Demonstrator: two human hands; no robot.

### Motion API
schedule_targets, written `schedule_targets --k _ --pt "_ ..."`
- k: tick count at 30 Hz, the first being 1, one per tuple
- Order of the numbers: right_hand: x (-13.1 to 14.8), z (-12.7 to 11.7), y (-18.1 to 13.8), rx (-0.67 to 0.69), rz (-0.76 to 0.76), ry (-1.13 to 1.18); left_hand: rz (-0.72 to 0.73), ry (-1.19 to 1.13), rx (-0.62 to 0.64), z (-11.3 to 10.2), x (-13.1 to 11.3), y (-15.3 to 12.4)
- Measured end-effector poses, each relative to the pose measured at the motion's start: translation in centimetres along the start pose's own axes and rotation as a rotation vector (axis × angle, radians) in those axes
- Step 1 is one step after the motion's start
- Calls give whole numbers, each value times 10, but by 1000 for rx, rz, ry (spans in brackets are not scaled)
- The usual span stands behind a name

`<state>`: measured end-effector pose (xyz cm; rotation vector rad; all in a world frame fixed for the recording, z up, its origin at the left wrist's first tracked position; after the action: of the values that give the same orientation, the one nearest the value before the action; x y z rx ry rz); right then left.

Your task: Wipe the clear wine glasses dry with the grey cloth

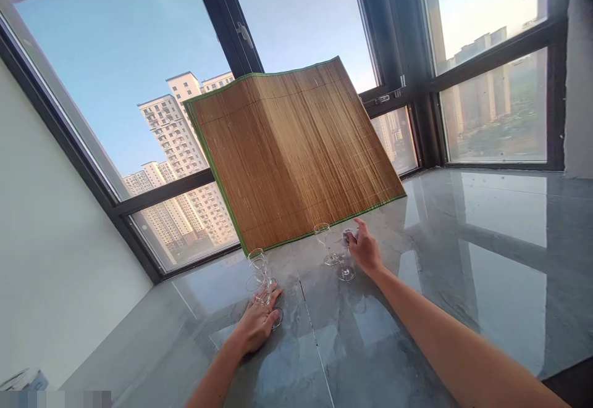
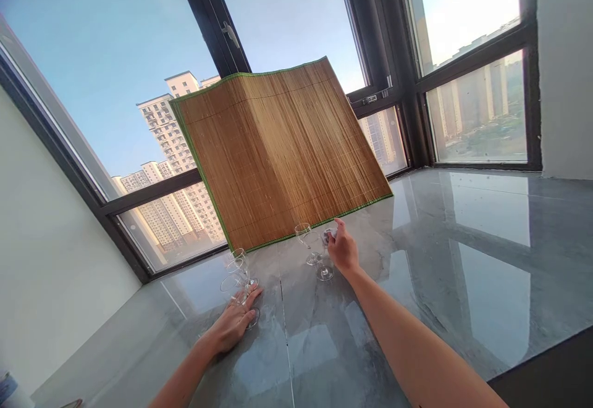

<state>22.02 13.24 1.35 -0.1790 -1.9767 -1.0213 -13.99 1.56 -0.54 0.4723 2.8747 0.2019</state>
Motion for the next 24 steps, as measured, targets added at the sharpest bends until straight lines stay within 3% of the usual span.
schedule_targets --k 24 --pt "-5 6 0 -6 -32 18 -63 23 -7 -6 3 -27"
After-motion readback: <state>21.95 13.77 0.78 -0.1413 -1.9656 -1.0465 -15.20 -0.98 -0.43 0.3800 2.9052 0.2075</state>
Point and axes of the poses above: each hand's wrist, its own y-axis towards the middle knuckle, its own z-axis out of the palm, x = y × z, the point moved 5 cm from there along y, towards the middle knuckle, and after that the axes turned 10 degrees about -x, right-handed, at the moved point
